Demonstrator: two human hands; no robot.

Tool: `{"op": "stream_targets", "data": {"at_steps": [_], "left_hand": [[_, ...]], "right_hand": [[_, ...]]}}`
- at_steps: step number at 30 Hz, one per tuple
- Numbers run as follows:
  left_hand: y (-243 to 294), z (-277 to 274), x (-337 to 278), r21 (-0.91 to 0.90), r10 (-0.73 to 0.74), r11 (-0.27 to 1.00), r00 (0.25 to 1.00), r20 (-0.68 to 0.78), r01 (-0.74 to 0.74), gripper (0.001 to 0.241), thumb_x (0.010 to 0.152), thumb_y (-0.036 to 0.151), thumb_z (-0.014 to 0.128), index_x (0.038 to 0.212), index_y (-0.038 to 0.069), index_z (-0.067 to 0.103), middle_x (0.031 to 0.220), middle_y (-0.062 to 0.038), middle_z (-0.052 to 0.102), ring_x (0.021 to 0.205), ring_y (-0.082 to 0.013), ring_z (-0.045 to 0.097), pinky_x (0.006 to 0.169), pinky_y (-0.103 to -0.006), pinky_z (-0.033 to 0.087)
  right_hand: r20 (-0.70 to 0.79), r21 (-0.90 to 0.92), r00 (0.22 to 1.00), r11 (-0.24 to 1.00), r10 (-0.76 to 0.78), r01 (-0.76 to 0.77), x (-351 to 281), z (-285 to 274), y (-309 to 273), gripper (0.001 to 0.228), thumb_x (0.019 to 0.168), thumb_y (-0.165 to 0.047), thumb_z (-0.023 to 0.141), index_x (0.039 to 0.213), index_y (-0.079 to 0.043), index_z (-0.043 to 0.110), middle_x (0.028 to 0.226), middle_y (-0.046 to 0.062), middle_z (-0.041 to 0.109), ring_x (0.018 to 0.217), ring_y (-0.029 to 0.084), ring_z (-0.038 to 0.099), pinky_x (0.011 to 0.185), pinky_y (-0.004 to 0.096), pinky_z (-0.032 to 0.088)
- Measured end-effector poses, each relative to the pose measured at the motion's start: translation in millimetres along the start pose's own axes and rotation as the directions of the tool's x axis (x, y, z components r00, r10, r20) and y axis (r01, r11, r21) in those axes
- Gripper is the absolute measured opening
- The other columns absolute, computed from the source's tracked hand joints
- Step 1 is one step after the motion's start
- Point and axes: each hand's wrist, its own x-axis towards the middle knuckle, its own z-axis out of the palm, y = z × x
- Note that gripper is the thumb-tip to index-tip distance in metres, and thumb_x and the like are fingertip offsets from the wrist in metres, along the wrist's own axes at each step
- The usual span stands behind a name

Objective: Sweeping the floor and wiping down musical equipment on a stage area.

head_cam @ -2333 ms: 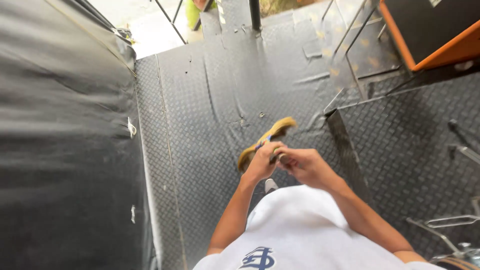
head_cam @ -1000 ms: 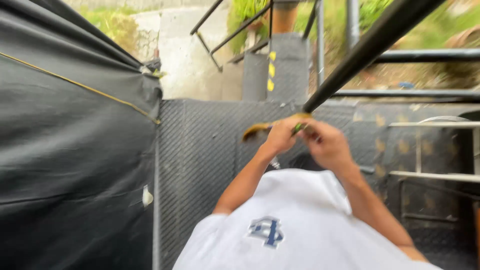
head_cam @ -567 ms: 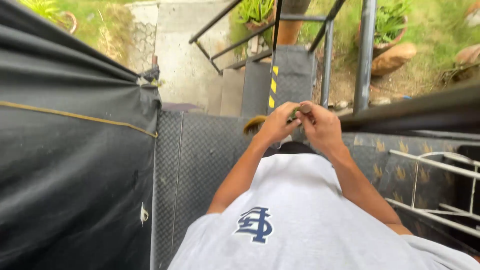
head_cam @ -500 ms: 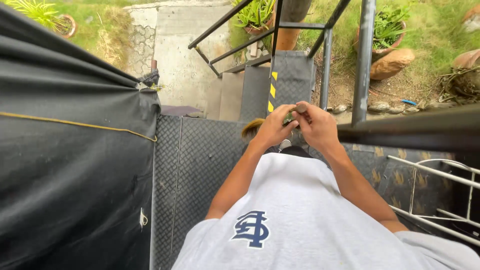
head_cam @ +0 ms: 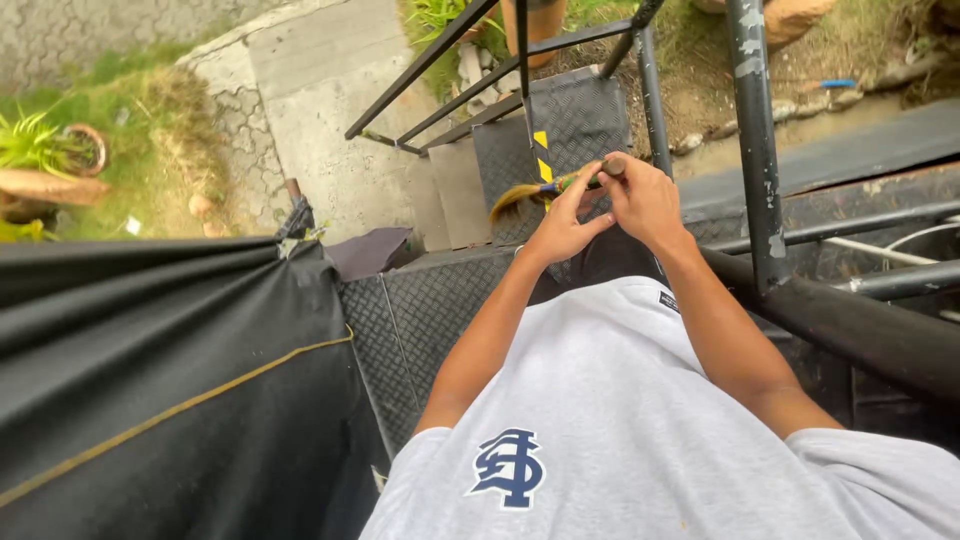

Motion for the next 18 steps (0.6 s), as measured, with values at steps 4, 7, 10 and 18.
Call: {"op": "stream_targets", "data": {"at_steps": [4,7,10,18], "left_hand": [[-33,-15,70,-0.053,0.003,0.999,1.0,-0.021,-0.004,0.086,0.089,0.012,0.079,0.16,0.009,0.03,0.156,-0.02,0.048,0.138,-0.0325,0.057,0.111,-0.0461,0.05],[-62,-24,128,-0.13,-0.146,0.982,0.987,-0.061,0.137,0.09,0.087,0.006,0.075,0.163,0.009,0.027,0.15,-0.02,0.054,0.135,-0.0319,0.059,0.108,-0.0457,0.052],[-88,-36,182,-0.185,-0.201,0.967,0.973,-0.115,0.178,0.091,0.085,0.002,0.073,0.163,0.008,0.027,0.153,-0.019,0.051,0.135,-0.0317,0.058,0.106,-0.0453,0.053],[-129,-70,306,-0.102,-0.287,0.957,0.943,-0.169,0.273,0.09,0.083,0.007,0.078,0.159,0.009,0.03,0.162,-0.014,0.042,0.135,-0.0304,0.059,0.102,-0.0433,0.054]], "right_hand": [[0.044,-0.039,0.997,0.997,0.061,-0.06,68,22,34,0.017,0.099,-0.02,0.068,0.111,-0.01,0.069,0.092,0.013,0.072,0.083,0.035,0.07,0.07,0.045,0.053],[0.062,-0.099,0.996,0.994,0.06,-0.053,127,39,65,0.014,0.098,-0.021,0.069,0.107,-0.01,0.067,0.092,0.015,0.071,0.085,0.038,0.068,0.07,0.048,0.052],[0.111,-0.136,0.991,0.989,0.077,-0.062,187,57,97,0.011,0.099,-0.02,0.069,0.103,-0.01,0.066,0.091,0.016,0.07,0.087,0.041,0.067,0.071,0.051,0.051],[0.097,-0.251,0.934,0.916,0.344,-0.312,298,134,250,0.013,0.089,-0.019,0.07,0.102,-0.014,0.069,0.096,0.014,0.073,0.091,0.042,0.068,0.074,0.055,0.052]]}}
